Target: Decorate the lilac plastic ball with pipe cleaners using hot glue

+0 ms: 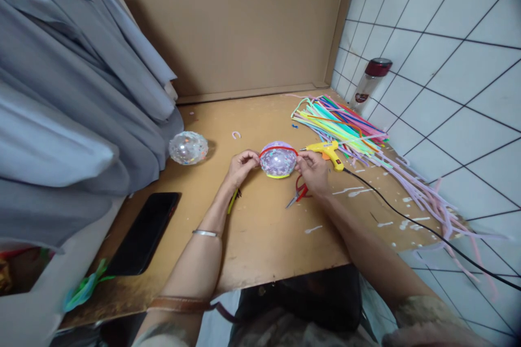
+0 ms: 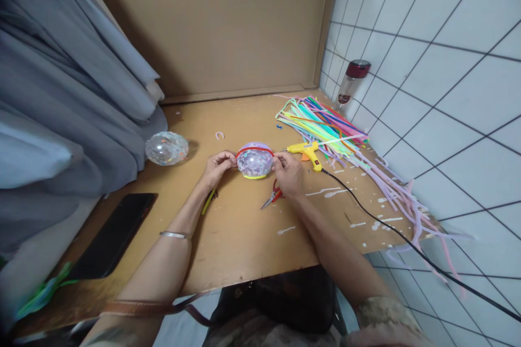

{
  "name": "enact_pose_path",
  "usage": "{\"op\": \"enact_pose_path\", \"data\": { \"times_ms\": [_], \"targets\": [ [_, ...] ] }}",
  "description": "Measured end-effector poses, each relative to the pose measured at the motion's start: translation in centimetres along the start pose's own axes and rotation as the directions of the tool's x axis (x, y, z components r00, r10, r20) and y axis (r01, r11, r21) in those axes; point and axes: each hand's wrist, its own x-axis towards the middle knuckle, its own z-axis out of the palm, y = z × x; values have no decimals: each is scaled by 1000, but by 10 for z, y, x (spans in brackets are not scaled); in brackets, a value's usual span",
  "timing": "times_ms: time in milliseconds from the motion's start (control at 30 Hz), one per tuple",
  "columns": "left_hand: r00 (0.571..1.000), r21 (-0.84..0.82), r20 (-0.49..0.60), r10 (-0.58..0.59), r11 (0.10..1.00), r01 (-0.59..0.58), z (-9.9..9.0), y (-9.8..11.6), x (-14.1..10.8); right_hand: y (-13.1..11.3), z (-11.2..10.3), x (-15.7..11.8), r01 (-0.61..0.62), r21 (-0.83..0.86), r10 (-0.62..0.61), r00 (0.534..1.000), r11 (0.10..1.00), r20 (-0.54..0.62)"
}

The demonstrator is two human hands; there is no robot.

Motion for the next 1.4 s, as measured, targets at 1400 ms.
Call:
{"op": "enact_pose_path", "data": {
  "times_ms": [1400],
  "targets": [
    [995, -56, -84, 52, 997, -57, 15, -12, 5, 23, -1, 6, 138, -170, -130, 990, 976, 56]
  ]
}}
